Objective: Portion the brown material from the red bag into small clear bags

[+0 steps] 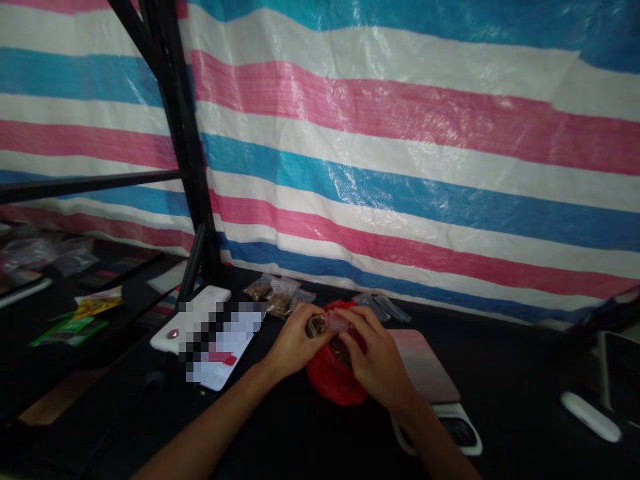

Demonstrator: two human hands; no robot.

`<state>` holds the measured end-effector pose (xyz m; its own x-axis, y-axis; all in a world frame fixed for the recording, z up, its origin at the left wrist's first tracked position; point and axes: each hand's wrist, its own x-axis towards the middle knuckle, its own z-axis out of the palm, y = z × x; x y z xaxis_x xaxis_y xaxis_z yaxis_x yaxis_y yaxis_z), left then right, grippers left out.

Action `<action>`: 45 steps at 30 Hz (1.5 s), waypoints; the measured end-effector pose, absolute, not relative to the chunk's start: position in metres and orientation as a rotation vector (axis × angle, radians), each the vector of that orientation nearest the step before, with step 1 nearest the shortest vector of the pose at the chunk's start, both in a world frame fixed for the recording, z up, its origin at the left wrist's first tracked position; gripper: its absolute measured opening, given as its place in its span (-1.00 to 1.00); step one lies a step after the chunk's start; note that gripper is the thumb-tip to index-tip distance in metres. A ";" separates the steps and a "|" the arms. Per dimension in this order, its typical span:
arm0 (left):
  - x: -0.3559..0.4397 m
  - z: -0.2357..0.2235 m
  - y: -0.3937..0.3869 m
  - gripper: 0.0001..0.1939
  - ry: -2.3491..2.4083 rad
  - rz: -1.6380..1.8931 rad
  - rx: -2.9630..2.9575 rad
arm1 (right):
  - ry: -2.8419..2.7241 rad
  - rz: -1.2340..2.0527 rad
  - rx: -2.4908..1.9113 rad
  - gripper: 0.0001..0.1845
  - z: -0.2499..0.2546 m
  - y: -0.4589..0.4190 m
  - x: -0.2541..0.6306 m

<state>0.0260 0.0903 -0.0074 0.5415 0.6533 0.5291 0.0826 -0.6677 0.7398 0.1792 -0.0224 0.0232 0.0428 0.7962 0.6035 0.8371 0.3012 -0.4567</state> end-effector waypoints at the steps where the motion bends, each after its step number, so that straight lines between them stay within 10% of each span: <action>1: 0.026 -0.007 0.091 -0.87 0.591 1.104 2.117 | -1.721 -0.061 -1.505 -0.58 0.024 -0.023 0.179; 38: 0.011 0.001 0.091 -0.40 0.597 0.725 2.673 | -1.839 -0.117 -1.669 -0.75 0.032 -0.027 0.167; 45: 0.016 -0.004 0.092 -0.61 0.678 0.891 2.425 | -1.801 -0.135 -1.668 -0.77 0.032 -0.025 0.169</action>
